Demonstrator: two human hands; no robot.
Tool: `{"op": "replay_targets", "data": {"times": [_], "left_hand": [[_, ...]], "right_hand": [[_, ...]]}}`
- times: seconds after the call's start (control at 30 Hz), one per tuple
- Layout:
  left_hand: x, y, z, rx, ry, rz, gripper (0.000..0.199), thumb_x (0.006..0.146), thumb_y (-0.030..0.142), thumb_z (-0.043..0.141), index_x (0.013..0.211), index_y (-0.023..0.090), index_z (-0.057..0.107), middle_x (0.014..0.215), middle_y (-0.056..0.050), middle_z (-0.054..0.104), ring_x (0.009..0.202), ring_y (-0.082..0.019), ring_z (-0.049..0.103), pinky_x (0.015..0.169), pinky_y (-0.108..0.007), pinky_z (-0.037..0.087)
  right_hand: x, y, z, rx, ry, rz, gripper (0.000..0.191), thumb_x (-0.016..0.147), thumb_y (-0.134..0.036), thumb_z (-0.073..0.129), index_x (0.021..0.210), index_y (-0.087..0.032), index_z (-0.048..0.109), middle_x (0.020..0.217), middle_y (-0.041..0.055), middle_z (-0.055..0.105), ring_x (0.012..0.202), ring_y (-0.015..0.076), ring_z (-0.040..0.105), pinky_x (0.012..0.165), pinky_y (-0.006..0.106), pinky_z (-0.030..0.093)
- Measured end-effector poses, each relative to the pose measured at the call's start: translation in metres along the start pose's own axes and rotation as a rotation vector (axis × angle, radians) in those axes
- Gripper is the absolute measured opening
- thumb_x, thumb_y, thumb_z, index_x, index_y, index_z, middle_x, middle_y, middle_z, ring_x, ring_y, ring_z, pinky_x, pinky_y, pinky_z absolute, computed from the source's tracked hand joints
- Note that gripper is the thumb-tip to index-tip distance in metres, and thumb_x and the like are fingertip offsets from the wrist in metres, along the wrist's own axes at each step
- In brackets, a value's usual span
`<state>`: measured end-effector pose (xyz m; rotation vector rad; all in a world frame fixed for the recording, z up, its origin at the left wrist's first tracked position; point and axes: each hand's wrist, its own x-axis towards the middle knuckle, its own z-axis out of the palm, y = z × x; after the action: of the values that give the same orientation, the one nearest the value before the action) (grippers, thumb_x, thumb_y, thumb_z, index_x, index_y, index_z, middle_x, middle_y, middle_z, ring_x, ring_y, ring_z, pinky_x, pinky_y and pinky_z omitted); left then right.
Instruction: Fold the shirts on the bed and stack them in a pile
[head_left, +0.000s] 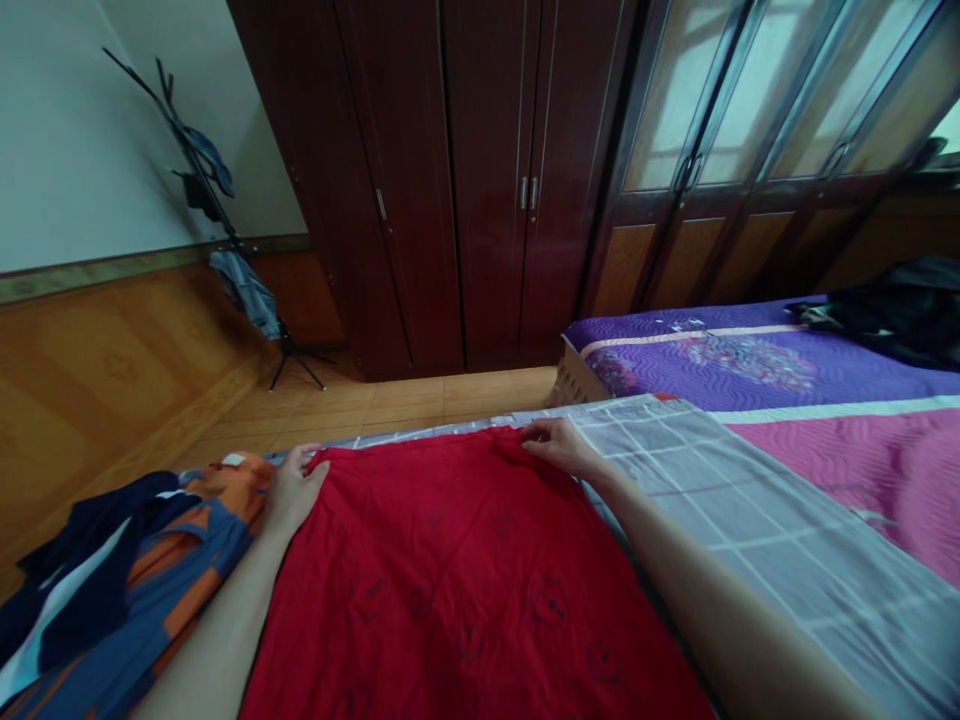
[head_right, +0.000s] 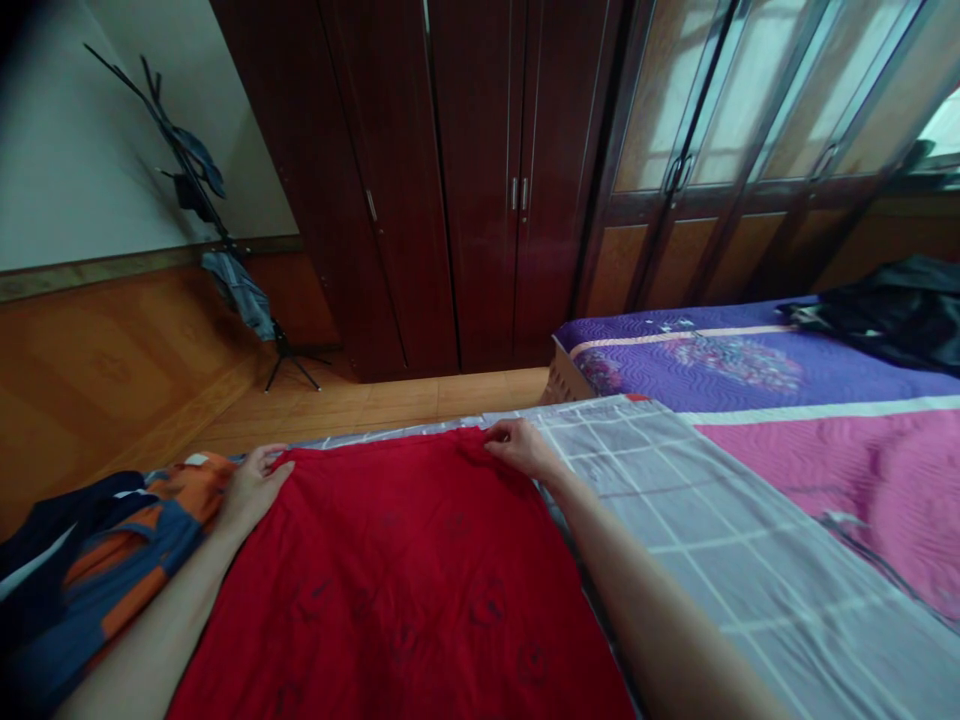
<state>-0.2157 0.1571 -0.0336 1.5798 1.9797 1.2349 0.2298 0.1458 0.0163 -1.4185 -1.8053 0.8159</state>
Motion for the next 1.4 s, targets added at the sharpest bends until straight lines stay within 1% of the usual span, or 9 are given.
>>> {"op": "replay_targets", "data": {"times": [0.2,0.37,0.53,0.77,0.93,1.07,1.17,1.3,1.4], "left_hand": [[0.001,-0.003,0.002,0.005,0.005,0.002,0.039,0.070,0.035,0.060,0.105,0.019,0.057,0.090,-0.006,0.069,0.082,-0.022,0.066,0.078,-0.034,0.053],[0.001,-0.005,0.001,0.027,0.006,0.004,0.041,0.070,0.037,0.059,0.106,0.018,0.057,0.092,-0.007,0.068,0.084,-0.023,0.066,0.079,-0.034,0.052],[0.003,-0.009,0.001,0.048,-0.004,0.001,0.042,0.071,0.038,0.058,0.108,0.019,0.056,0.094,-0.008,0.068,0.087,-0.023,0.065,0.081,-0.036,0.051],[0.002,-0.007,0.001,0.027,-0.019,0.003,0.041,0.070,0.038,0.057,0.107,0.020,0.055,0.092,-0.006,0.069,0.083,-0.022,0.066,0.077,-0.033,0.052],[0.002,-0.004,0.000,0.028,0.018,-0.001,0.042,0.071,0.036,0.056,0.109,0.020,0.055,0.089,-0.006,0.068,0.081,-0.022,0.066,0.077,-0.032,0.052],[0.001,-0.001,-0.002,0.115,0.032,0.015,0.043,0.074,0.036,0.053,0.114,0.021,0.056,0.084,-0.004,0.067,0.076,-0.021,0.064,0.070,-0.031,0.051],[0.000,0.002,-0.004,0.208,0.055,0.024,0.037,0.075,0.035,0.051,0.108,0.022,0.060,0.084,-0.005,0.067,0.077,-0.023,0.064,0.070,-0.032,0.050],[0.000,0.000,-0.006,0.233,0.158,-0.009,0.025,0.075,0.035,0.050,0.093,0.021,0.063,0.086,-0.006,0.067,0.086,-0.025,0.064,0.077,-0.035,0.050],[0.004,-0.005,-0.007,0.226,0.218,-0.050,0.026,0.076,0.033,0.047,0.093,0.020,0.061,0.085,-0.005,0.066,0.083,-0.024,0.064,0.077,-0.034,0.051]], "right_hand": [[-0.008,-0.016,0.001,-0.279,-0.054,-0.024,0.011,0.069,-0.030,0.066,0.072,-0.021,0.072,0.070,-0.0006,0.069,0.068,0.0162,0.060,0.062,0.023,0.041],[-0.014,-0.026,0.006,-0.475,-0.035,-0.011,0.010,0.069,-0.028,0.065,0.070,-0.020,0.071,0.080,0.0039,0.069,0.076,0.0189,0.061,0.064,0.024,0.039],[-0.014,-0.028,0.012,-0.598,0.020,0.043,0.017,0.073,-0.022,0.055,0.077,-0.018,0.071,0.086,0.0069,0.069,0.077,0.0195,0.062,0.063,0.025,0.038],[-0.009,-0.019,0.010,-0.632,0.100,0.142,0.015,0.074,-0.025,0.057,0.071,-0.018,0.069,0.075,0.0076,0.070,0.072,0.0199,0.063,0.059,0.025,0.037],[-0.002,-0.008,-0.011,-0.599,0.262,0.234,0.025,0.082,-0.031,0.047,0.078,-0.019,0.070,0.079,0.0057,0.071,0.074,0.0180,0.063,0.059,0.024,0.038],[-0.001,0.005,-0.026,-0.614,0.384,0.354,0.029,0.083,-0.034,0.044,0.081,-0.018,0.069,0.081,0.0093,0.071,0.078,0.0218,0.064,0.058,0.026,0.037],[-0.003,0.013,-0.026,-0.623,0.388,0.392,0.025,0.079,-0.034,0.049,0.078,-0.019,0.069,0.081,0.0105,0.070,0.078,0.0249,0.064,0.056,0.028,0.035],[-0.002,0.016,-0.024,-0.628,0.387,0.422,0.024,0.077,-0.033,0.052,0.079,-0.018,0.070,0.082,0.0117,0.070,0.081,0.0262,0.064,0.057,0.029,0.036],[-0.002,0.016,-0.026,-0.633,0.410,0.460,0.027,0.079,-0.035,0.050,0.084,-0.018,0.071,0.085,0.0123,0.070,0.082,0.0262,0.064,0.059,0.029,0.038]]}}
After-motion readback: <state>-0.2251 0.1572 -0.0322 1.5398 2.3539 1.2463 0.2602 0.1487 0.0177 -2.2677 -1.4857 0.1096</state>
